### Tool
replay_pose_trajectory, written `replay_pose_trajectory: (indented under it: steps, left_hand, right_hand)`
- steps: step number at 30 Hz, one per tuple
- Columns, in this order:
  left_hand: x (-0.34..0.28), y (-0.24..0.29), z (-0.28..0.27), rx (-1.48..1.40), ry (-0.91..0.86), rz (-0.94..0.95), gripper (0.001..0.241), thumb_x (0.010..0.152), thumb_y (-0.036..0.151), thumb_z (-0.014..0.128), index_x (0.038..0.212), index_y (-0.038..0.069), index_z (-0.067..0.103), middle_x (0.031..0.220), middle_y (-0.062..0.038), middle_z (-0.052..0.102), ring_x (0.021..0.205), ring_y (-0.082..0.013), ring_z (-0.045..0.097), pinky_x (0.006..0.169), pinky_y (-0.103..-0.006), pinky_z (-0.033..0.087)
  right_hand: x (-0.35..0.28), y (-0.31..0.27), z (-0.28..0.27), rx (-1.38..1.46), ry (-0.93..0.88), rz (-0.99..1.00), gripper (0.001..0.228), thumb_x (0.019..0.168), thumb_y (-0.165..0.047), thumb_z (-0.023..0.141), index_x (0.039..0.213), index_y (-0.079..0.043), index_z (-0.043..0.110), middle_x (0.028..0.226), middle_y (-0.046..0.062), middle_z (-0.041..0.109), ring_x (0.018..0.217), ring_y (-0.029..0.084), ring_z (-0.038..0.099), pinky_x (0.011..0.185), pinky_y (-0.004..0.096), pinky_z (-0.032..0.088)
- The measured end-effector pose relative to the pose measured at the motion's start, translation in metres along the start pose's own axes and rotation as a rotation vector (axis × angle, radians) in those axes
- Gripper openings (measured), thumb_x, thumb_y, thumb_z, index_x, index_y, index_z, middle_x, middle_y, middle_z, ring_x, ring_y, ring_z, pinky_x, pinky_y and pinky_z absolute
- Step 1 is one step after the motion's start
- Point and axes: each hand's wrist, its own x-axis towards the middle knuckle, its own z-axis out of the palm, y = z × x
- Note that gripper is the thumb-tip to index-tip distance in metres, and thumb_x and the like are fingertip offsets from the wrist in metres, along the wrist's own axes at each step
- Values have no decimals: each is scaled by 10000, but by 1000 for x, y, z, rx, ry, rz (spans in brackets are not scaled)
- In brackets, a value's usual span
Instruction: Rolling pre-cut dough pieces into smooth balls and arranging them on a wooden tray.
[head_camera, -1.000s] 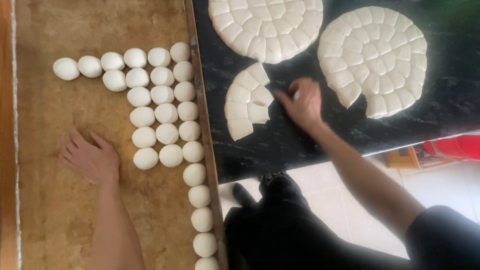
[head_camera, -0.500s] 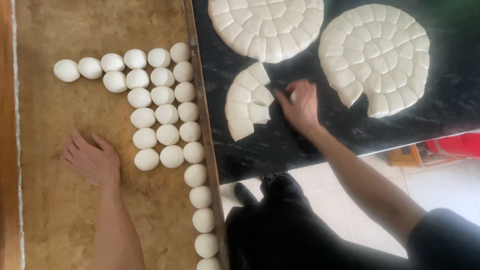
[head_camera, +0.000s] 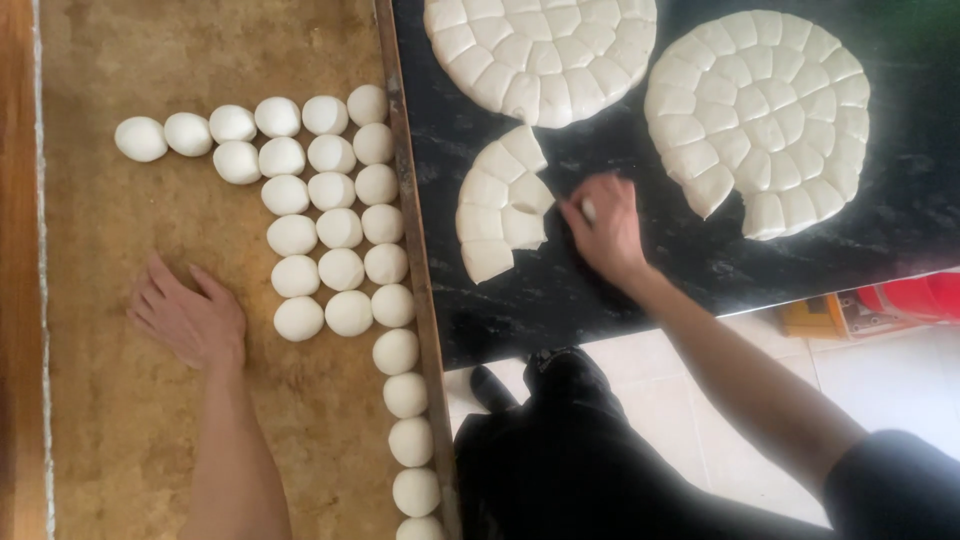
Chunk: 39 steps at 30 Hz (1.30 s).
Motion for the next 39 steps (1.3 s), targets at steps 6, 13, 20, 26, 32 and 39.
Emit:
replay_pose_trajectory:
  steps: [6, 13, 20, 26, 32, 39]
  left_hand:
    - [0, -1, 2, -5, -36, -51, 442, 1089, 165, 589, 1458, -71, 533, 1412, -283, 596, 1314, -447, 492, 1143, -568, 274]
    - [0, -6, 10, 41, 21, -49, 484, 1025, 162, 639, 1454, -36, 536, 1382, -263, 613, 1279, -429, 516, 1077, -545, 341]
    - [0, -12, 19, 39, 1, -152, 492, 1025, 241, 597, 1463, 22, 551, 1398, -226, 608, 1301, -412, 534, 1122, -574, 321]
    - [1, -9, 16, 4, -29, -171, 564, 992, 248, 579, 1503, 27, 495, 1450, -195, 572, 1354, -375, 488, 1188, -570, 278]
    - [3, -12, 21, 38, -5, -192, 563, 1007, 298, 566, 1510, 56, 492, 1484, -132, 569, 1387, -329, 478, 1213, -535, 274]
    - [4, -11, 20, -32, -70, -218, 619, 983, 283, 554, 1542, 52, 423, 1516, -156, 522, 1444, -344, 421, 1242, -554, 239]
  right_hand:
    - [-16, 71, -13, -121, 41, -136, 164, 931, -163, 777, 926, -40, 668, 1027, 143, 668, 1078, 319, 612, 1009, 472, 495]
    - [20, 29, 13, -7, 208, 30, 195, 959, -132, 776, 869, -20, 643, 950, 138, 630, 876, 312, 561, 817, 416, 476]
    - [-3, 0, -53, 103, -237, 380, 670, 841, -188, 826, 1439, -4, 585, 1335, 229, 627, 1188, 398, 608, 1033, 493, 484]
    - [106, -113, -28, 326, -447, 205, 571, 851, -102, 791, 1381, 7, 608, 1269, 160, 637, 1115, 263, 648, 1017, 372, 510]
    - [202, -253, 99, 405, -384, -665, 490, 848, -105, 829, 1295, 1, 660, 1226, 163, 629, 1076, 315, 631, 929, 410, 531]
    - [257, -314, 238, 109, -515, -890, 440, 824, -125, 755, 1256, -59, 701, 1221, 121, 731, 1134, 341, 642, 1227, 559, 198]
